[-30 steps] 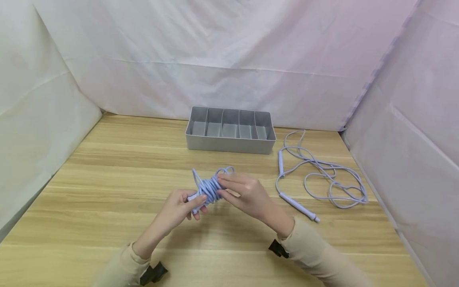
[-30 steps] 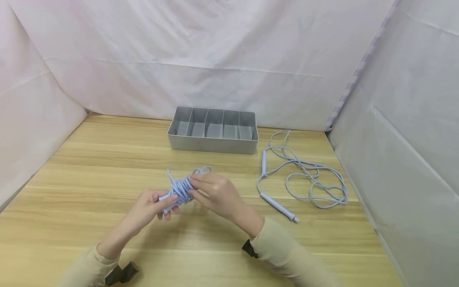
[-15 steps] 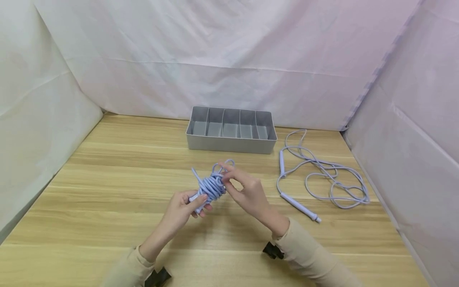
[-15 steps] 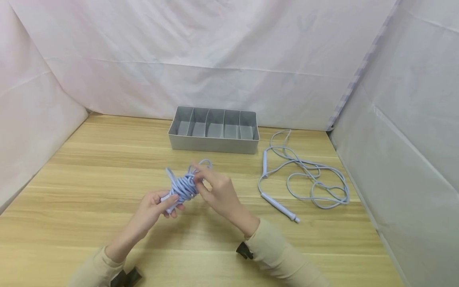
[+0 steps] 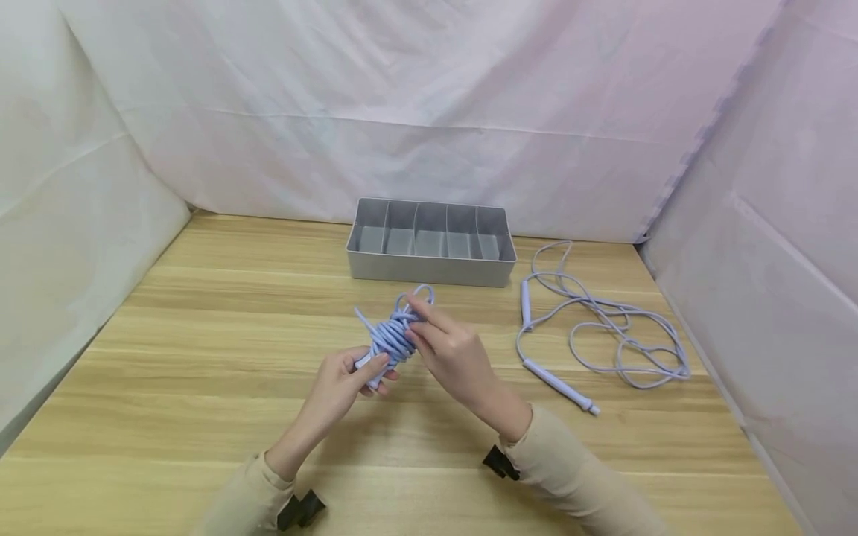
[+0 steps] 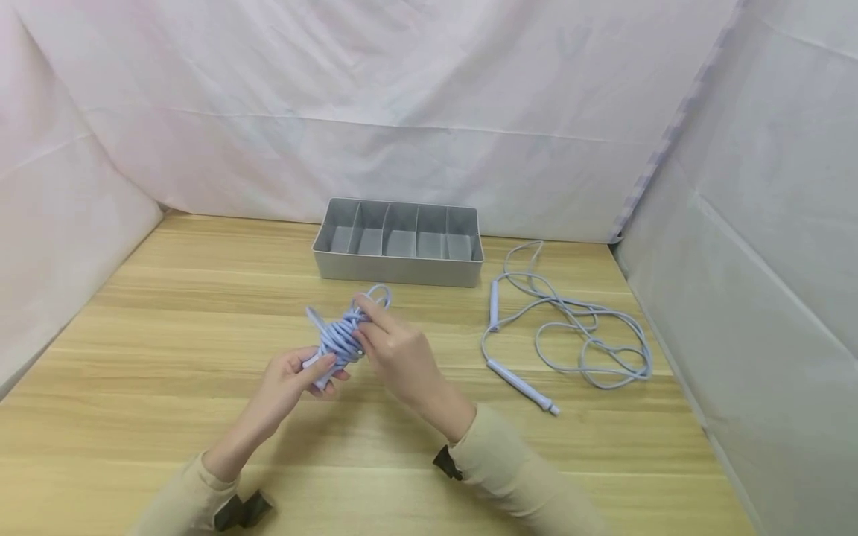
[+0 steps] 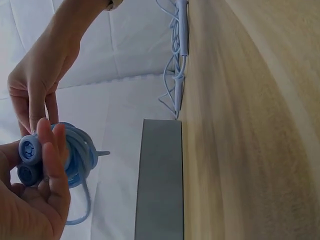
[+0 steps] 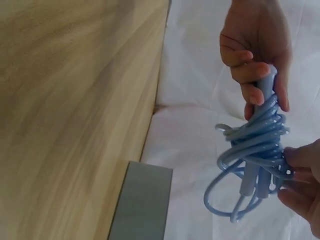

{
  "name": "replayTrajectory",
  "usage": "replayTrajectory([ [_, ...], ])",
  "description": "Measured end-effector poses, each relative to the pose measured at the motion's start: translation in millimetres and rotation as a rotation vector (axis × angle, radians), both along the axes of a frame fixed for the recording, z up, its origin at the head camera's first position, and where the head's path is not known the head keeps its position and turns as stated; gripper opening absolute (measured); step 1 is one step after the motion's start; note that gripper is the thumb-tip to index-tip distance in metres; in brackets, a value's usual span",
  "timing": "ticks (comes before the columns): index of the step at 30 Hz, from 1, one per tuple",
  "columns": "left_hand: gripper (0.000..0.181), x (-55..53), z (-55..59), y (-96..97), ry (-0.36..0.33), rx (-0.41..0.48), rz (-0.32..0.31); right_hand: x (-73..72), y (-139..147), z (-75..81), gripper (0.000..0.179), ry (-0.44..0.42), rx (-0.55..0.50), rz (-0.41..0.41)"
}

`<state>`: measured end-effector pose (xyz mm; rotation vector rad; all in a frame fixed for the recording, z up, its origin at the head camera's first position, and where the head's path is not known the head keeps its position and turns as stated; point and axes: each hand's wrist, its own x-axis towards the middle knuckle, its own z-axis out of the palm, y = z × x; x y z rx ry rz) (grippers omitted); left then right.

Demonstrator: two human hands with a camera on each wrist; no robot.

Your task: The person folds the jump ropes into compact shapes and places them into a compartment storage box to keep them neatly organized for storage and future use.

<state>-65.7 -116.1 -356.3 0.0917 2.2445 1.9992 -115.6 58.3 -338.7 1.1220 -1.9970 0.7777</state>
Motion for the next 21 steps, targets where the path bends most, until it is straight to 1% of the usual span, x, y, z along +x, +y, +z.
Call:
replayTrajectory([
  [2, 0.03, -1.2, 0.7, 1.9, 0.004, -0.025, 0.033, 0.9, -3.3, -2.3, 0.006, 0.039, 0.007, -0.004],
  [4, 0.028, -2.5, 0.3, 4.7, 0.006, -0.04, 0.076, 1.7, -6.4, -4.7, 0.006, 0.054, -0.006, 0.005],
  [8, 0.023, -5.1, -3.3, 9.5, 0.018, -0.041, 0.165, 1.5, -11.0, -10.1, 0.004, 0.045, -0.058, 0.078],
  [12, 0.022, -9.4, -7.1, 9.5, 0.026, -0.018, 0.213, 3.2, -15.9, -13.0, 0.004, 0.054, -0.072, 0.168],
  [15, 0.021, -12.2, -10.2, 8.5, 0.014, 0.007, 0.246, 7.0, -19.1, -15.1, 0.003, 0.051, -0.066, 0.211],
  [18, 0.023, -13.8, -12.4, 7.9, 0.005, 0.054, 0.264, 10.5, -21.4, -18.6, 0.004, -0.023, -0.113, 0.217],
  [19, 0.024, -14.0, -12.8, 8.0, 0.005, 0.075, 0.275, 11.6, -22.2, -19.8, 0.005, -0.066, -0.146, 0.209],
  [21, 0.025, -15.0, -12.6, 8.6, 0.019, 0.115, 0.313, 13.9, -24.2, -22.4, 0.009, -0.197, -0.243, 0.194],
])
